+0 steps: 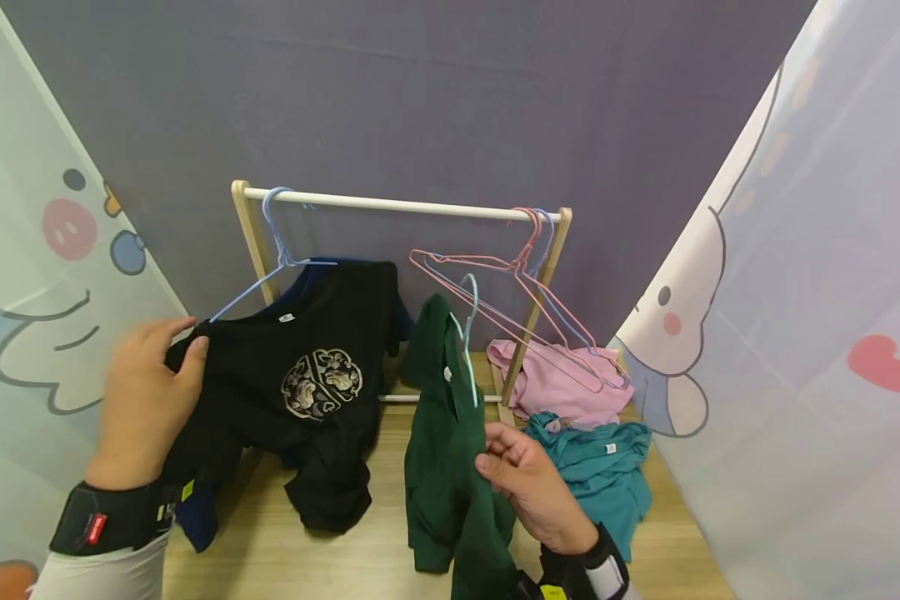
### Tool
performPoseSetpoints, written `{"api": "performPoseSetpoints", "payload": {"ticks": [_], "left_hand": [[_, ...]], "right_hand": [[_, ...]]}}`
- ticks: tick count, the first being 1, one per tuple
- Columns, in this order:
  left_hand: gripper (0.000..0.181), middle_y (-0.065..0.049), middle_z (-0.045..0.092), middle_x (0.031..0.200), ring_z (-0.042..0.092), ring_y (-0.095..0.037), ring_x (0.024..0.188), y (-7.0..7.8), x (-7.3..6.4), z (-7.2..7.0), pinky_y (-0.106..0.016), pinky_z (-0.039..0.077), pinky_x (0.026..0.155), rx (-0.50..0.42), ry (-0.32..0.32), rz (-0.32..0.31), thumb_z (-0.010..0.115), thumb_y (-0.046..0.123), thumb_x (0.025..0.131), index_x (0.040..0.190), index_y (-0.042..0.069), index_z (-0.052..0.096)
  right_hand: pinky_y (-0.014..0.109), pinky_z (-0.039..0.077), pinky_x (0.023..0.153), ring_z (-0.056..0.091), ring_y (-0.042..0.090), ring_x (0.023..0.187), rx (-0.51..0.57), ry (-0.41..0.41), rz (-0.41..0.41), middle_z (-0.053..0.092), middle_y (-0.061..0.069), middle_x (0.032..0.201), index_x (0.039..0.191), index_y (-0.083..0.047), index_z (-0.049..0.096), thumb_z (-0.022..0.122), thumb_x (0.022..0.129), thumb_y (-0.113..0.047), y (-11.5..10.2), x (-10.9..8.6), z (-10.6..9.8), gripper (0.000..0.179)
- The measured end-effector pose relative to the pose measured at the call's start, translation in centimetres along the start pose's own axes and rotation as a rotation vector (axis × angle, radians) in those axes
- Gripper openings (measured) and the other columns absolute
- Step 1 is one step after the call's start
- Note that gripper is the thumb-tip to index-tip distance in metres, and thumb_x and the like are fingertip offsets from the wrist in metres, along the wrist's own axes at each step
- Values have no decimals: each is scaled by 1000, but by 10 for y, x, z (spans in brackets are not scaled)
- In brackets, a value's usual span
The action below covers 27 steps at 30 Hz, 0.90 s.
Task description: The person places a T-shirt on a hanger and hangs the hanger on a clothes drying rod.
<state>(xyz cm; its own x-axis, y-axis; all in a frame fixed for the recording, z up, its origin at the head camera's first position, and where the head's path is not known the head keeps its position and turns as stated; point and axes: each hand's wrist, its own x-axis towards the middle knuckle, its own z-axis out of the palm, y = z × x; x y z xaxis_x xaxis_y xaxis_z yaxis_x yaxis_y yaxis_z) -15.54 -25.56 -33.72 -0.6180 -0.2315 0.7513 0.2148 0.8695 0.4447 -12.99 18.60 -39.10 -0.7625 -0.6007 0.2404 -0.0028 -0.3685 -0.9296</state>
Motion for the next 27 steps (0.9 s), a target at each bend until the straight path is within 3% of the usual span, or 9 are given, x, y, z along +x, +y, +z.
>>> {"api": "performPoseSetpoints", "payload": {"ticks": [4, 12, 15, 21, 27], "left_hand": [[33, -23, 61, 112, 51, -38, 106, 0, -8, 0, -58, 42, 89, 40, -89, -51, 60, 19, 89, 118, 2, 60], [27, -21, 64, 100, 55, -35, 92, -3, -12, 0, -57, 45, 77, 15, -90, -66, 61, 20, 89, 110, 3, 64], [25, -20, 64, 98, 56, -33, 89, -4, -13, 0, -55, 46, 75, -8, -74, -56, 64, 19, 87, 106, 3, 65], [21, -19, 63, 93, 54, -31, 84, 1, -15, 1, -52, 45, 70, -47, -42, -35, 66, 17, 85, 99, 2, 63], [18, -18, 60, 96, 52, -28, 84, 15, -21, 3, -50, 44, 68, -88, -64, -4, 63, 11, 85, 100, 0, 59]], "right_hand": [[21, 33, 56, 47, 7, 71, -51, 65, 43, 60, -7, 88, 116, -5, 52, 43, 94, 3, 20, 8, 4, 25], [36, 19, 51, 41, 6, 62, -76, 95, 25, 52, -10, 77, 109, -10, 54, 47, 93, 2, 35, 16, 12, 21], [33, 22, 50, 43, 6, 63, -84, 104, 28, 53, -10, 78, 110, -10, 54, 48, 92, 2, 35, 16, 14, 22], [18, 43, 59, 50, 6, 72, -99, 111, 17, 59, -8, 85, 113, -7, 55, 47, 92, 3, 29, 20, 20, 25], [19, 42, 58, 51, 9, 73, -158, 122, -51, 61, -6, 85, 115, -1, 54, 50, 91, 3, 14, 31, 30, 25]]}}
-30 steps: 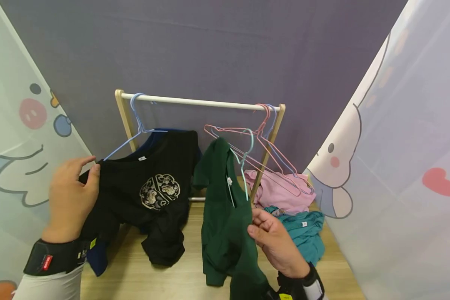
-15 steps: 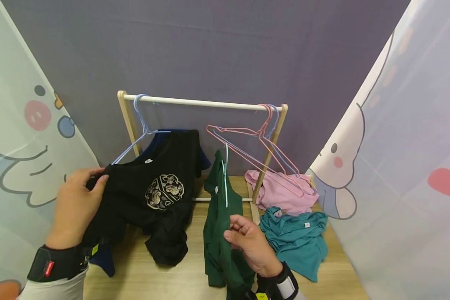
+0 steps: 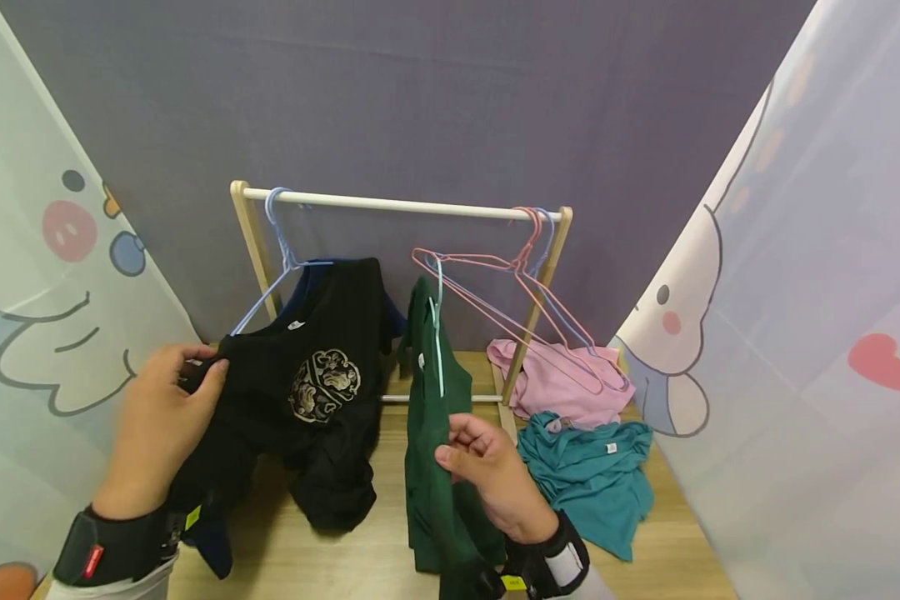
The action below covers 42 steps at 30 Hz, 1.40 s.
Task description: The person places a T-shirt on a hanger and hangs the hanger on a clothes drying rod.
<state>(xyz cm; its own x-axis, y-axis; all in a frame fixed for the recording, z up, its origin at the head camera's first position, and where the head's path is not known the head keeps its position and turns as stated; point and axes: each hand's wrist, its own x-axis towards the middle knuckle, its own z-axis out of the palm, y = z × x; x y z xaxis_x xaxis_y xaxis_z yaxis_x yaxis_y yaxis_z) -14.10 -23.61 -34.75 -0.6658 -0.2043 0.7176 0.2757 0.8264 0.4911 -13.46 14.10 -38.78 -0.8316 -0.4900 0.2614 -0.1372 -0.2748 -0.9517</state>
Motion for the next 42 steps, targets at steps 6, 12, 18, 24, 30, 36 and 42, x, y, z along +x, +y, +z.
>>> {"api": "performPoseSetpoints", "payload": {"ticks": [6, 12, 18, 24, 30, 36, 42], "left_hand": [[19, -17, 59, 101, 53, -27, 85, 10, -5, 0, -51, 47, 70, -23, -17, 11, 62, 8, 85, 101, 1, 59], [20, -16, 60, 100, 53, -26, 82, 14, -7, 1, -50, 48, 69, -18, -9, 22, 62, 7, 84, 102, 1, 59], [22, -17, 62, 98, 53, -27, 83, 17, -9, 1, -49, 46, 68, -37, -1, 10, 64, 6, 83, 104, 0, 60], [17, -16, 60, 92, 51, -26, 82, 19, -10, 1, -47, 45, 67, -43, 18, 6, 64, 7, 83, 98, 0, 59], [13, -16, 60, 91, 52, -25, 82, 20, -10, 1, -48, 46, 69, -41, 14, 2, 64, 5, 83, 94, 0, 59], [13, -16, 60, 92, 52, -25, 84, 21, -11, 0, -48, 47, 70, -39, 8, -9, 63, 6, 83, 94, 0, 59], [13, -16, 61, 93, 53, -24, 84, 21, -11, -1, -48, 48, 70, -33, 10, -8, 63, 6, 83, 94, -1, 60]], "right_hand": [[20, 43, 58, 50, 12, 72, -76, -10, -73, 60, -6, 82, 115, 1, 55, 53, 90, 2, -22, 20, 12, 26], [19, 43, 59, 49, 13, 72, -91, -10, -115, 59, -4, 81, 114, 0, 57, 55, 90, -1, -50, 45, 32, 25], [20, 44, 59, 51, 14, 74, -87, 55, -112, 60, -2, 84, 114, -1, 57, 61, 88, -7, -62, 77, 58, 27], [19, 47, 59, 52, 12, 73, -40, 108, -95, 58, -2, 88, 115, -1, 55, 64, 86, -10, -52, 112, 83, 32], [20, 51, 57, 55, 11, 70, 36, 108, -103, 57, -2, 85, 112, 3, 56, 64, 86, -7, -31, 138, 105, 29], [21, 52, 57, 56, 11, 68, 76, 128, -93, 58, -2, 81, 111, 5, 56, 64, 86, -7, -13, 151, 119, 29], [23, 54, 59, 58, 13, 69, 124, 101, -87, 59, -2, 82, 111, 6, 55, 64, 86, -9, -2, 159, 128, 30]]}}
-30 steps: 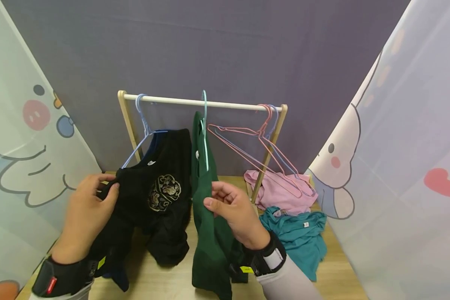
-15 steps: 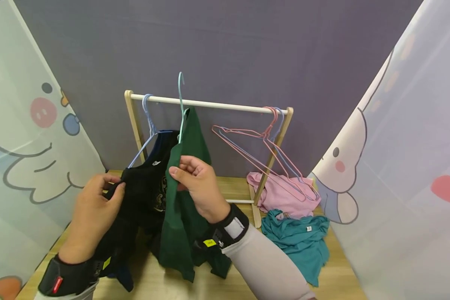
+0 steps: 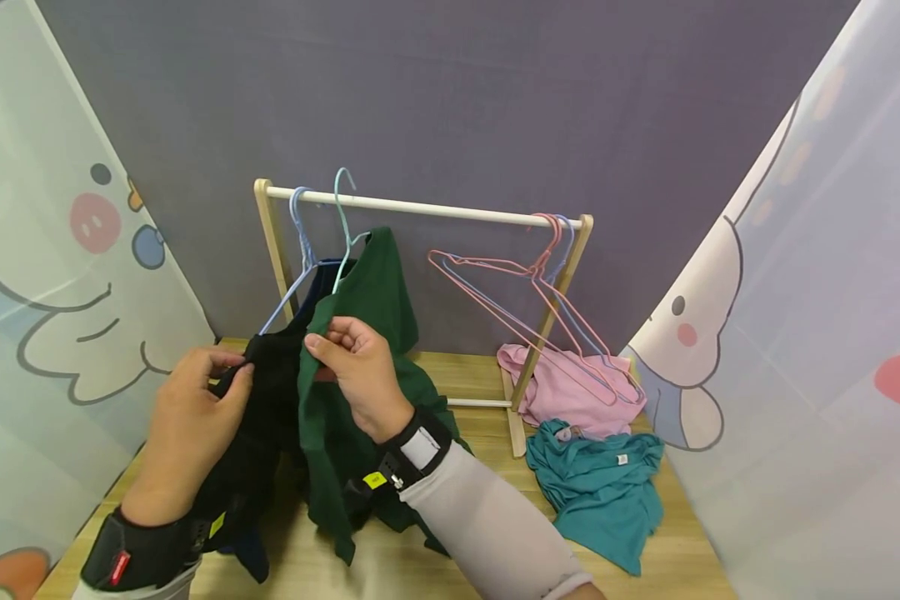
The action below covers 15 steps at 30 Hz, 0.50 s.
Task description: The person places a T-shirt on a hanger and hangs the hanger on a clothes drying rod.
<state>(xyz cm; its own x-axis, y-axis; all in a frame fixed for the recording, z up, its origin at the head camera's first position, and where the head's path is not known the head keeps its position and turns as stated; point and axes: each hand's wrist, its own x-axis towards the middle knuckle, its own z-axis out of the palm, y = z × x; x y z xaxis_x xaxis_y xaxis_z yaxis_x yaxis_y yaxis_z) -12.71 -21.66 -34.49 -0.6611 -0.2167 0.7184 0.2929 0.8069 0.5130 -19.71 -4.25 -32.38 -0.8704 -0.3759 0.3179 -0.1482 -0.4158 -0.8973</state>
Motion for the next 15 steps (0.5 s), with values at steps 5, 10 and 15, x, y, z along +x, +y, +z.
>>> {"api": "performPoseSetpoints", "payload": {"ticks": [5, 10, 15], "left_hand": [[13, -15, 61, 92, 53, -24, 83, -1, 0, 0, -47, 48, 70, 2, 2, 5, 64, 6, 83, 93, 0, 60], [12, -15, 61, 92, 52, -23, 83, -2, 0, 1, -47, 47, 69, -2, 5, 15, 64, 7, 83, 93, 1, 60], [11, -14, 61, 91, 52, -23, 82, -3, 1, 3, -46, 46, 68, -5, 20, 38, 64, 6, 83, 92, 1, 60]], "right_hand": [[23, 55, 60, 59, 13, 70, 37, 1, 15, 60, -3, 82, 109, 5, 56, 63, 87, -8, 9, 4, 3, 27], [23, 54, 59, 59, 13, 69, 50, -6, 84, 61, -3, 82, 107, 3, 56, 63, 87, -9, 21, 7, 3, 24], [23, 54, 58, 59, 13, 69, 50, -42, 127, 60, -4, 82, 108, 2, 55, 62, 88, -10, 31, 10, 1, 24]]}}
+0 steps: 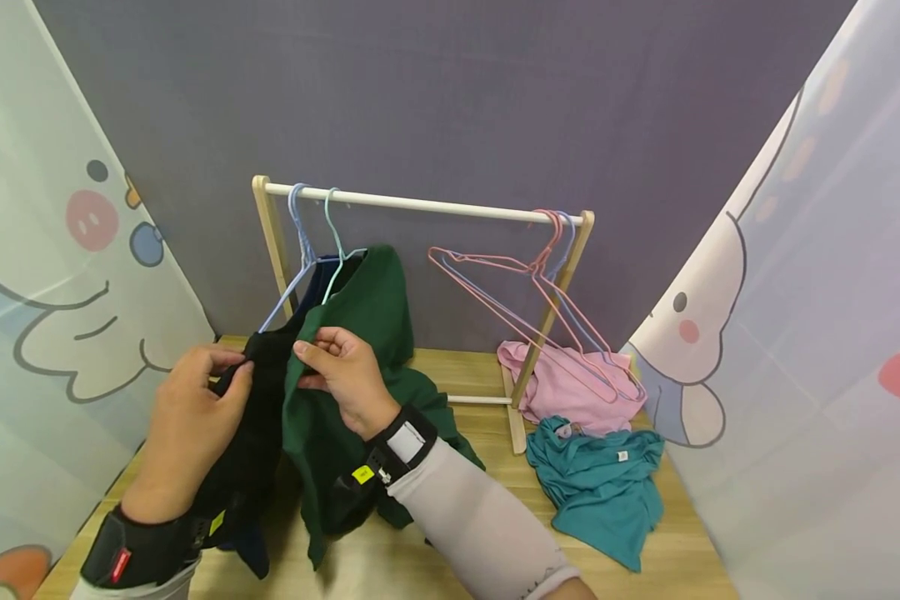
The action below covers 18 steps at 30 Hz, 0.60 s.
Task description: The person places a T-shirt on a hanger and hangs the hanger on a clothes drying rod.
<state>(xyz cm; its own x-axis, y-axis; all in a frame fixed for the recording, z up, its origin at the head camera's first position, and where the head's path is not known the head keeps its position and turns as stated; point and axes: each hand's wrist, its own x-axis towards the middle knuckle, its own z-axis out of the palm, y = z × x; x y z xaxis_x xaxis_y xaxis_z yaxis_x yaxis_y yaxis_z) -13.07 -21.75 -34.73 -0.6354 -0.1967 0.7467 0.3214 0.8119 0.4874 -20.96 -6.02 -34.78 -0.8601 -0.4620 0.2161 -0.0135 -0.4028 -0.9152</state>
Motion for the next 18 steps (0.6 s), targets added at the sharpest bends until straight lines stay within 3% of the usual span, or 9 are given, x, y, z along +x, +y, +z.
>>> {"api": "performPoseSetpoints", "payload": {"ticks": [7, 12, 18], "left_hand": [[15, -17, 59, 92, 51, -25, 82, 0, -1, 2, -47, 45, 67, 4, 1, 20, 62, 8, 85, 95, -2, 59], [20, -21, 61, 98, 51, -33, 93, -1, -1, 4, -52, 40, 78, -3, 27, 62, 62, 12, 85, 98, -3, 61], [38, -18, 63, 109, 48, -36, 103, 7, -4, 10, -60, 29, 80, -6, 89, 152, 65, 35, 85, 104, 3, 67]], "right_hand": [[24, 55, 58, 58, 13, 69, -3, -13, 22, 60, -3, 81, 103, -3, 55, 63, 88, -12, 2, 1, -3, 19], [25, 56, 60, 60, 15, 73, -11, -34, 25, 61, -2, 84, 106, -1, 55, 62, 89, -12, 1, 0, -7, 22], [26, 57, 62, 60, 18, 78, -74, -38, 11, 62, 2, 88, 113, -1, 55, 60, 90, -15, -3, -6, -13, 28]]}}
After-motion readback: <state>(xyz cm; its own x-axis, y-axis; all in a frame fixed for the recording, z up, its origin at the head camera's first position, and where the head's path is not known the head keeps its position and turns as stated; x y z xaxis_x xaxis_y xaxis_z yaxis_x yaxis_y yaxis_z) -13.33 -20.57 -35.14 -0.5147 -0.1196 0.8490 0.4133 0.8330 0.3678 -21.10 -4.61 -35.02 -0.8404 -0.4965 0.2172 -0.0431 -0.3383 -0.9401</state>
